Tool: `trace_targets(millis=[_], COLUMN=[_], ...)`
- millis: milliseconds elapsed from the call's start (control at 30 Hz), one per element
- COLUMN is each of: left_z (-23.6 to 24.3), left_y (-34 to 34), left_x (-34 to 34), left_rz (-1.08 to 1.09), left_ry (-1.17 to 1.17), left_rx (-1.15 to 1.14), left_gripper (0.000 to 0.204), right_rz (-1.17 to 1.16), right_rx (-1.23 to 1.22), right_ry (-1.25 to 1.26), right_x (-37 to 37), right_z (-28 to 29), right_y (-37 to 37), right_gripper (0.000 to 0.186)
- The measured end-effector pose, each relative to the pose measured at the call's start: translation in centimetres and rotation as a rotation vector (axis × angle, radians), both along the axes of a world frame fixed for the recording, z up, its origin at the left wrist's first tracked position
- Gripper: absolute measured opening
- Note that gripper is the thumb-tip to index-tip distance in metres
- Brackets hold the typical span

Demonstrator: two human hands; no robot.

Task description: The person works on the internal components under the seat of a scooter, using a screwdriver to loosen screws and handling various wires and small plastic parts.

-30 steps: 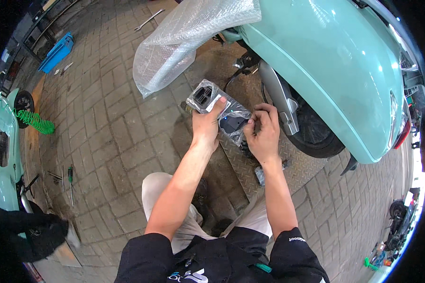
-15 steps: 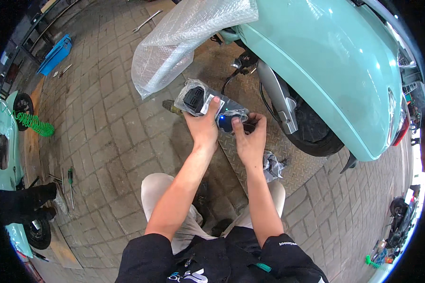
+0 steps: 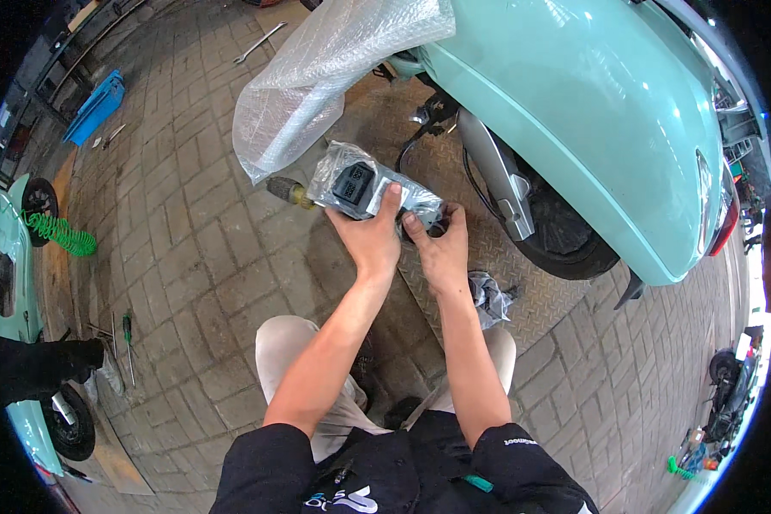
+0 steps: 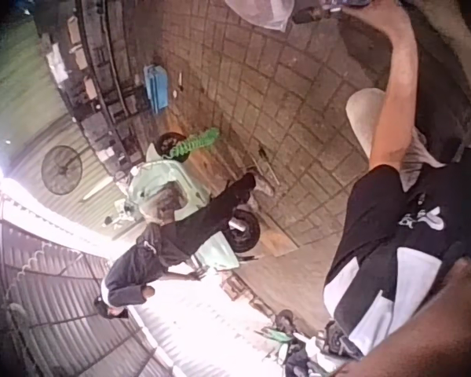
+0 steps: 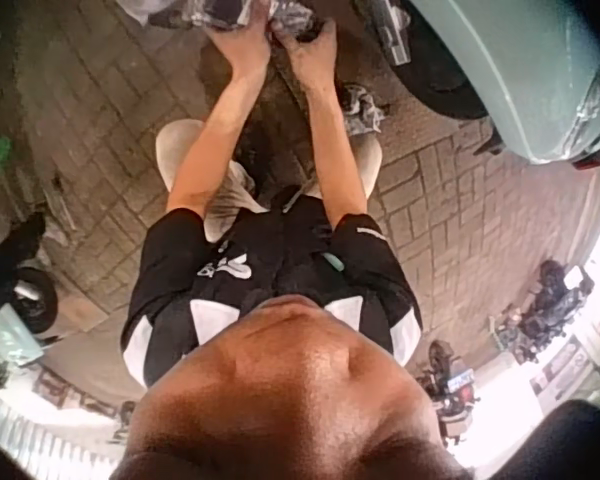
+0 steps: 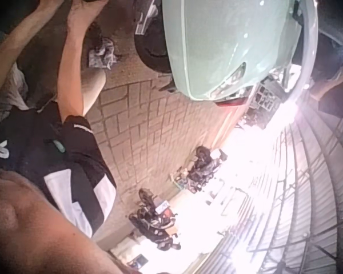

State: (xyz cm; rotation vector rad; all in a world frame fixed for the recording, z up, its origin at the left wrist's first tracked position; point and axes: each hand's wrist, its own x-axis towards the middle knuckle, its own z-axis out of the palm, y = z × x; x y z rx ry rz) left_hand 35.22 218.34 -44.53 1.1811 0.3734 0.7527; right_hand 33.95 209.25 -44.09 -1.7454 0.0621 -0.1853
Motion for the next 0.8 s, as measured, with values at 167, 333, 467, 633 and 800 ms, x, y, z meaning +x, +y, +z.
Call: trace_targets(millis=[167, 333, 467, 633, 800], left_z=[0.1, 0.2, 0.2, 0.1, 0.7], left_y=[-0.1, 0.0, -0.1, 0.1, 0.4], left_x=[-0.1, 0.0, 0.2, 0.4, 0.4], left_rz=[-0.021, -0.026, -0.014, -0.004, -0.032], left_ry=[0.002, 0.03, 0.038, 0.034, 0.084], left_rx=[-0.089, -0.144, -0.16, -0.178, -0.277], left_gripper=[0.06, 0.059, 0.06, 0.063, 0.062], right_rz=[0.011, 0.028, -0.18, -0.262, -0.274], right_rx=[0.156, 0.213, 0.131, 0.314, 0.55], right_ry=[0.02, 0.114, 0.033, 0.0, -0.069], right_x=[0.0, -0.5, -1.1, -1.6, -0.8], right_z=[0.3, 1.0, -0.2, -1.0, 0.2], right_y=[0.1, 0.3, 0.2, -0.9, -1.8], right_gripper=[0.047, 0.039, 0.032, 0.02, 0.02])
